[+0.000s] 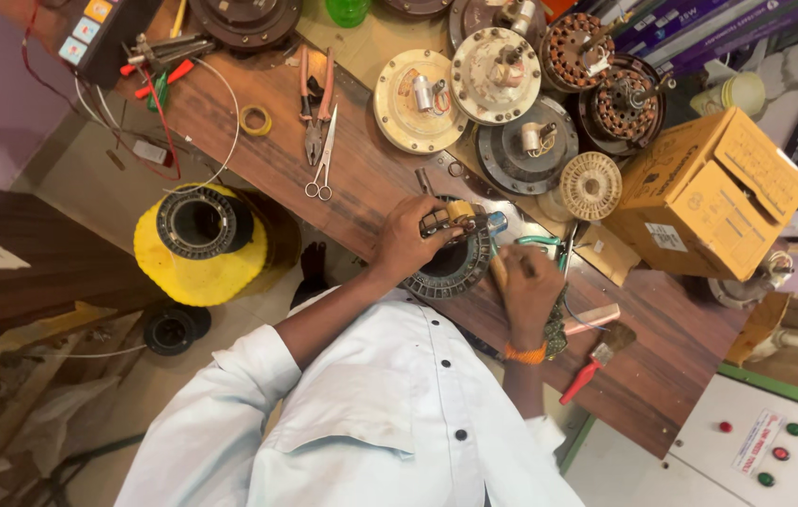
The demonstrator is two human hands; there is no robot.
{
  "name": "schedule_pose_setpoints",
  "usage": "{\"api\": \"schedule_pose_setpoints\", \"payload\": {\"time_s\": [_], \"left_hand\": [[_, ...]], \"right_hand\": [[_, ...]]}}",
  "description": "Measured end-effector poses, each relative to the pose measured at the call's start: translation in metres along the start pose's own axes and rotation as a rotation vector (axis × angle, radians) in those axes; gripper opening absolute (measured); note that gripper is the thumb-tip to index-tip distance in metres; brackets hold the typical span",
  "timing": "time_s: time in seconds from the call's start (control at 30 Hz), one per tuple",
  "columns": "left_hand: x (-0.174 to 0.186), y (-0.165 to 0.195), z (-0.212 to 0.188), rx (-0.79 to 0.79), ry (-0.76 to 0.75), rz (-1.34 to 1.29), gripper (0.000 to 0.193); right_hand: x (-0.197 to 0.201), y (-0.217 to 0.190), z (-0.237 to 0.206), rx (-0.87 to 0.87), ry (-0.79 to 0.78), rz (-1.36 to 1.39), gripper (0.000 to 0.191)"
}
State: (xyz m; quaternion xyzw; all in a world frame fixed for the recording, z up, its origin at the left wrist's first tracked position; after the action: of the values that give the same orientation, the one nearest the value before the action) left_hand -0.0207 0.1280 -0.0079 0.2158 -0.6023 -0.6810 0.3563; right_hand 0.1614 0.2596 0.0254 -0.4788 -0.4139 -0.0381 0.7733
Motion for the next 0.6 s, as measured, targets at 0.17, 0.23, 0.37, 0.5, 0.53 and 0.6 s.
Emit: {"api": "schedule_pose_setpoints", "payload": {"time_s": [0.17,0.23,0.37,0.5,0.53,0.6], "left_hand": [[-0.002,-0.003,0.000,-0.080,-0.003,0.042,0.031],[-0.001,-0.005,0.000,-0.074,0.005,0.035,0.032],[-0.003,-0.013,0.000,-0.015,0.003,0.028,0.032],[-0.008,-0.019,-0.001,0.072,-0.021,0.035,0.040],[-0.009,-0.021,-0.001,0.086,-0.032,0.049,0.046],[-0.013,-0.028,0.000,0.194,-0.101,-0.459,0.075]], "right_hand": [[0.002,-0.034,0.050,0.218,0.020,-0.150,0.010],[-0.006,-0.059,0.063,0.399,-0.016,-0.147,0.009],[-0.024,-0.090,0.082,0.560,-0.140,-0.139,0.009],[-0.047,-0.092,0.101,0.492,-0.348,-0.267,0.011],[-0.054,-0.089,0.106,0.456,-0.408,-0.318,0.013],[-0.073,-0.093,0.116,0.526,-0.484,-0.377,0.012]]}}
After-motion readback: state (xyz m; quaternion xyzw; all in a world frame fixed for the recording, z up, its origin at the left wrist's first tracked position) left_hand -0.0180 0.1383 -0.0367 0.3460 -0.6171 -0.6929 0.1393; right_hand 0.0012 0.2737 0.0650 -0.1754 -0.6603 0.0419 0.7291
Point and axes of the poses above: each hand's wrist, its own z-axis towards the middle knuckle, its own x-axis out of the back of the hand, y = z × x, the point moved 8 cm from there along z, towards the middle knuckle, and after that the axes turned 7 degrees about -z, right-handed, at the moved point
